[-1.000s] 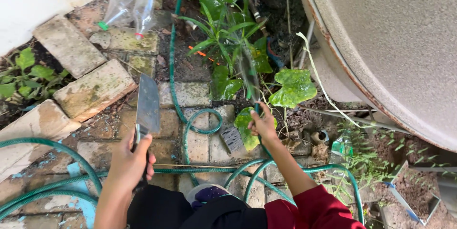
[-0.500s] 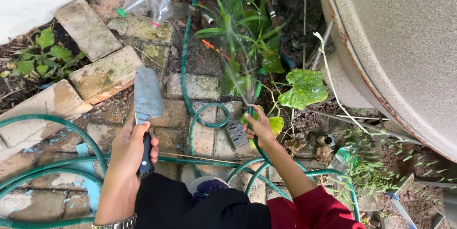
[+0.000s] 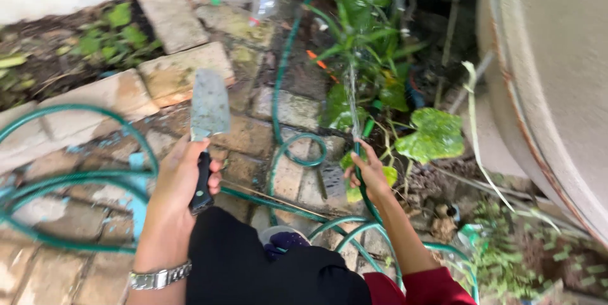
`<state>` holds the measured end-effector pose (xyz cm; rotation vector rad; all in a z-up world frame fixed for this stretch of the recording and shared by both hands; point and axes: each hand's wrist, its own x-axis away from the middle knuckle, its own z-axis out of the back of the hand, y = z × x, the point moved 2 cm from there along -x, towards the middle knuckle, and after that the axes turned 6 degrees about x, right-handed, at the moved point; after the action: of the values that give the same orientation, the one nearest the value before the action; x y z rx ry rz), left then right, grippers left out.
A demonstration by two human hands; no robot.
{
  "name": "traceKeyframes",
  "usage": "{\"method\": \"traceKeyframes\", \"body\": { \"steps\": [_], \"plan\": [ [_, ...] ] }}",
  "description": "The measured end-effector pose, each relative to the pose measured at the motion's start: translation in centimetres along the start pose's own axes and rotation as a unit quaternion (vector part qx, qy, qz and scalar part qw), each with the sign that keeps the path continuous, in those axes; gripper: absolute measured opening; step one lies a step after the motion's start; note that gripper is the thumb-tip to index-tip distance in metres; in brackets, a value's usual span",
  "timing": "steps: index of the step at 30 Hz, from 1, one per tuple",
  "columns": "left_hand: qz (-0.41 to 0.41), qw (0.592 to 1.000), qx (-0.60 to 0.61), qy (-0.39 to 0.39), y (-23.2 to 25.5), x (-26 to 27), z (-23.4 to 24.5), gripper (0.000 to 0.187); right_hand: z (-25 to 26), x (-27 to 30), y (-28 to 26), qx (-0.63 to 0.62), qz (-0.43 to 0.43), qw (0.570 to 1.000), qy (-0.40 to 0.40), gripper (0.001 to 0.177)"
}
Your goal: Watering plants in an outdoor garden using a hose.
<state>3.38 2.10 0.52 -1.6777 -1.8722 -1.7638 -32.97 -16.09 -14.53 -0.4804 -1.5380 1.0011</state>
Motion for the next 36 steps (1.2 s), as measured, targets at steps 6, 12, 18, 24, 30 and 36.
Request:
{"method": "traceKeyframes", "body": {
  "steps": [6,12,18,24,30,36],
  "plan": [
    [-0.038,0.988,0.147,0.000,-0.5,4.5,3.0,0.013,-2.5,-0.8,-1.1,0.114,-0.007,0.991,-0.069,0.049],
    [-0.096,0.947,0.303,0.042,-3.7,9.9,6.1,0.015,-5.3,-3.9,-1.7,0.016,-0.042,0.990,-0.135,0.040],
    [-0.206,0.859,0.442,0.155,-4.0,14.0,7.2,0.015,-11.7,-4.8,-3.4,-0.042,-0.024,0.983,-0.174,0.033],
    [-0.252,0.859,0.381,0.229,-4.6,14.9,9.8,0.021,-16.6,-3.1,-4.1,-0.018,0.030,0.989,-0.142,0.030],
    [-0.201,0.890,0.365,0.185,-6.3,14.4,10.8,0.030,-18.9,-2.3,-2.3,0.015,0.058,0.993,-0.098,0.028],
    [-0.172,0.897,0.370,0.168,-5.8,15.0,10.3,0.041,-20.1,-2.1,-0.2,0.044,0.065,0.992,-0.096,0.027]
  ]
}}
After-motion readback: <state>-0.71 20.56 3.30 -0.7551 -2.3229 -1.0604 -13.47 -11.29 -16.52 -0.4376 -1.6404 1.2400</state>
